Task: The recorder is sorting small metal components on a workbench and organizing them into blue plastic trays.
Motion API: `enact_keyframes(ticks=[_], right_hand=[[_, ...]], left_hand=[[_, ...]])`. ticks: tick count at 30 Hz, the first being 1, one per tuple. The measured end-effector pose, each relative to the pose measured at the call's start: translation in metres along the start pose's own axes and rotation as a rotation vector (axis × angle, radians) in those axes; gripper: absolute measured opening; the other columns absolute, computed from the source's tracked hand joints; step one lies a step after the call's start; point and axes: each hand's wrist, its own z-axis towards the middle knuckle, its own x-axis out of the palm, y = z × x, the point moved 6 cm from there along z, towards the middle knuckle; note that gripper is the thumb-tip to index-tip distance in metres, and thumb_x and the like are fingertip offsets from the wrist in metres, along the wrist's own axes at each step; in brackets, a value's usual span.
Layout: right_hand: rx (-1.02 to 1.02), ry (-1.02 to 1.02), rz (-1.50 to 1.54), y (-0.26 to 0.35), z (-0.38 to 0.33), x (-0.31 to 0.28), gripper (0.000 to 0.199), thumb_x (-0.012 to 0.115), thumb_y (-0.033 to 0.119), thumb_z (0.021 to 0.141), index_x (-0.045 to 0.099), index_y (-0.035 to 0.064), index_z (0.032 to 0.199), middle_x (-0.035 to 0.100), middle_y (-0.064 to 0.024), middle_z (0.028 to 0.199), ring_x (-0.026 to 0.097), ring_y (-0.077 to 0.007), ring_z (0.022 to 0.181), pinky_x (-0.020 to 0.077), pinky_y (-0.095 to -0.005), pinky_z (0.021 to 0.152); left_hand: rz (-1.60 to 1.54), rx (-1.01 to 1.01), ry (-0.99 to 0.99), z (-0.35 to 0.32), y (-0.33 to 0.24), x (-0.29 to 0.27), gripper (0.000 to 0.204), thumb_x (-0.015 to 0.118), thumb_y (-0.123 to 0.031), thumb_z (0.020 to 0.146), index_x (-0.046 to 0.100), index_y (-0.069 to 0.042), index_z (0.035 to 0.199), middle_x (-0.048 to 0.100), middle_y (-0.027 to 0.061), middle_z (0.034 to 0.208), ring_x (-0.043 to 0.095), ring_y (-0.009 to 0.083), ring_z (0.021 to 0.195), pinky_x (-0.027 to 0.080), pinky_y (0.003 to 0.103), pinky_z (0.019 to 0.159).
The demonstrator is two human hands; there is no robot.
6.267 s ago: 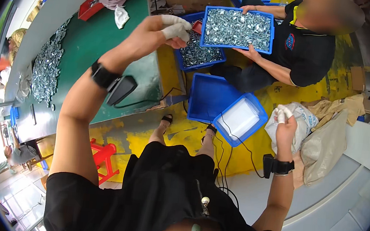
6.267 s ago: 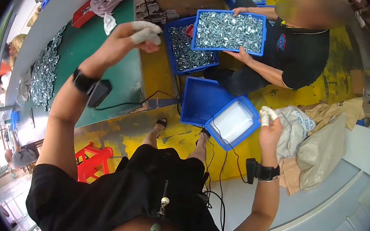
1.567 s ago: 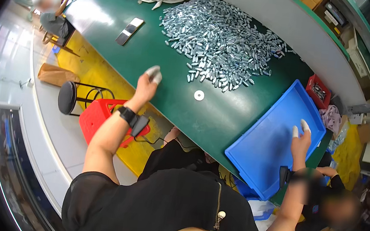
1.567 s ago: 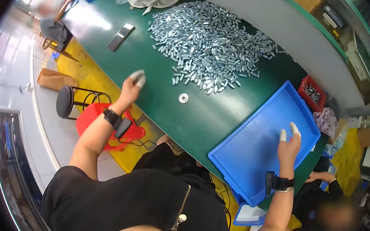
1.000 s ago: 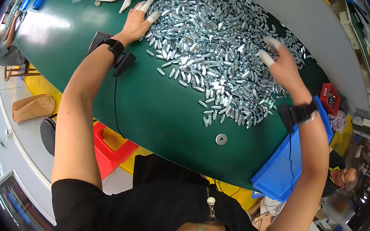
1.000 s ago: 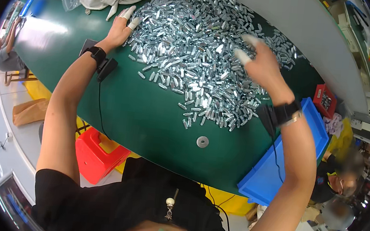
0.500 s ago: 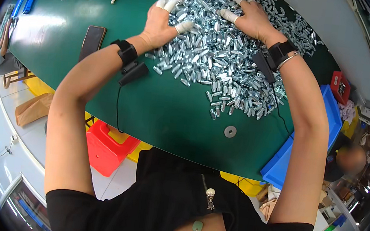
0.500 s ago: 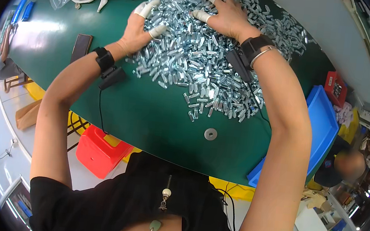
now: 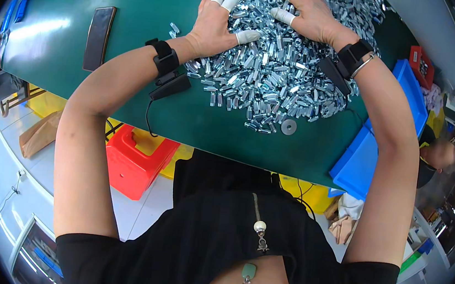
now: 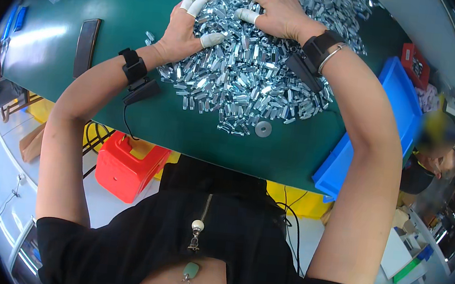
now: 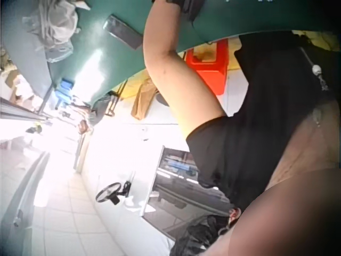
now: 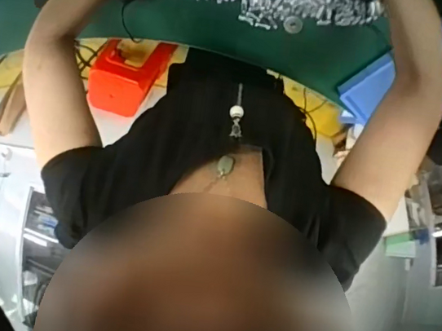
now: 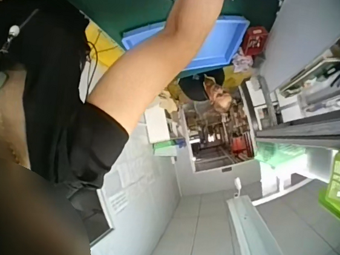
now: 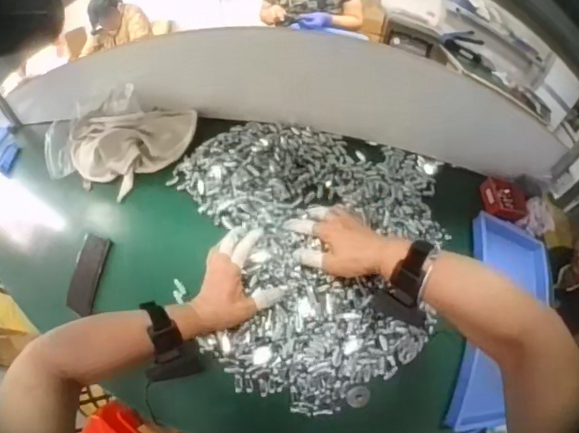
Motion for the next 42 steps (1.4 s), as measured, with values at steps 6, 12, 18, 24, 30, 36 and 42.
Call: enact_keyframes(ticks=[6, 12, 18, 24, 30, 36, 42], right_hand=[[-0.062, -0.195, -0.064, -0.028, 0.0, 0.027, 0.057, 0.056, 0.049, 0.078, 0.048, 0.0177, 0.124, 0.05, -0.0197, 0.119, 0.046, -0.0361, 0.111, 0.0356, -0.0457, 0.094], [-0.114, -0.3, -0.143, -0.019, -0.017, 0.018, 0.047, 0.058, 0.039, 0.082, 0.049, 0.0219, 0.124, 0.048, -0.0183, 0.123, 0.045, -0.035, 0.113, 0.0347, -0.0416, 0.097], [-0.016, -0.514, 0.118, -0.053, -0.059, -0.05, 0.045, 0.063, 0.031, 0.079, 0.054, 0.0115, 0.118, 0.05, -0.0209, 0.121, 0.046, -0.0342, 0.113, 0.0361, -0.0411, 0.096], [0.448, -0.58, 0.154, -0.159, -0.088, -0.07, 0.039, 0.059, 0.025, 0.083, 0.055, 0.0015, 0.114, 0.056, -0.0181, 0.113, 0.051, -0.0289, 0.11, 0.0372, -0.0332, 0.094], [0.713, -0.609, 0.434, -0.222, -0.091, -0.08, 0.042, 0.058, 0.024, 0.084, 0.053, -0.0043, 0.115, 0.057, -0.0178, 0.113, 0.053, -0.0241, 0.109, 0.038, -0.0299, 0.093], [0.654, -0.681, 0.324, -0.293, -0.078, -0.083, 0.047, 0.058, 0.03, 0.082, 0.053, -0.0057, 0.113, 0.057, -0.0222, 0.112, 0.054, -0.0319, 0.106, 0.0404, -0.0345, 0.091], [0.626, -0.702, 0.247, -0.342, -0.058, -0.086, 0.049, 0.056, 0.033, 0.083, 0.052, -0.0047, 0.115, 0.053, -0.0246, 0.117, 0.047, -0.036, 0.113, 0.0362, -0.0371, 0.095]], left_hand=[[-0.064, 0.001, 0.06, 0.001, 0.002, 0.018, 0.081, 0.069, -0.048, 0.068, 0.035, -0.009, 0.131, 0.037, 0.0267, 0.126, 0.036, 0.0411, 0.116, 0.026, 0.047, 0.1], [-0.109, 0.022, 0.035, -0.008, -0.005, 0.004, 0.083, 0.07, -0.045, 0.069, 0.032, -0.008, 0.133, 0.033, 0.0272, 0.13, 0.033, 0.0424, 0.119, 0.025, 0.048, 0.101], [-0.106, -0.027, 0.092, 0.001, 0.008, -0.03, 0.074, 0.067, -0.036, 0.075, 0.032, -0.008, 0.134, 0.032, 0.0248, 0.134, 0.029, 0.04, 0.124, 0.025, 0.044, 0.103], [-0.014, -0.014, 0.013, 0.052, 0.04, -0.058, 0.068, 0.064, -0.033, 0.079, 0.034, -0.005, 0.133, 0.033, 0.0238, 0.133, 0.031, 0.038, 0.124, 0.028, 0.042, 0.102], [0.076, 0.119, 0.258, 0.136, 0.023, -0.027, 0.061, 0.058, -0.034, 0.083, 0.035, -0.006, 0.132, 0.034, 0.024, 0.134, 0.031, 0.0362, 0.126, 0.027, 0.041, 0.104], [0.103, 0.227, 0.236, 0.223, -0.01, 0.03, 0.063, 0.055, -0.042, 0.082, 0.043, 0.003, 0.124, 0.047, 0.0271, 0.121, 0.042, 0.0396, 0.116, 0.033, 0.041, 0.099], [0.053, 0.068, 0.342, 0.281, -0.023, 0.091, 0.064, 0.056, -0.041, 0.081, 0.042, 0.004, 0.124, 0.049, 0.0266, 0.119, 0.044, 0.0391, 0.114, 0.036, 0.042, 0.096]])
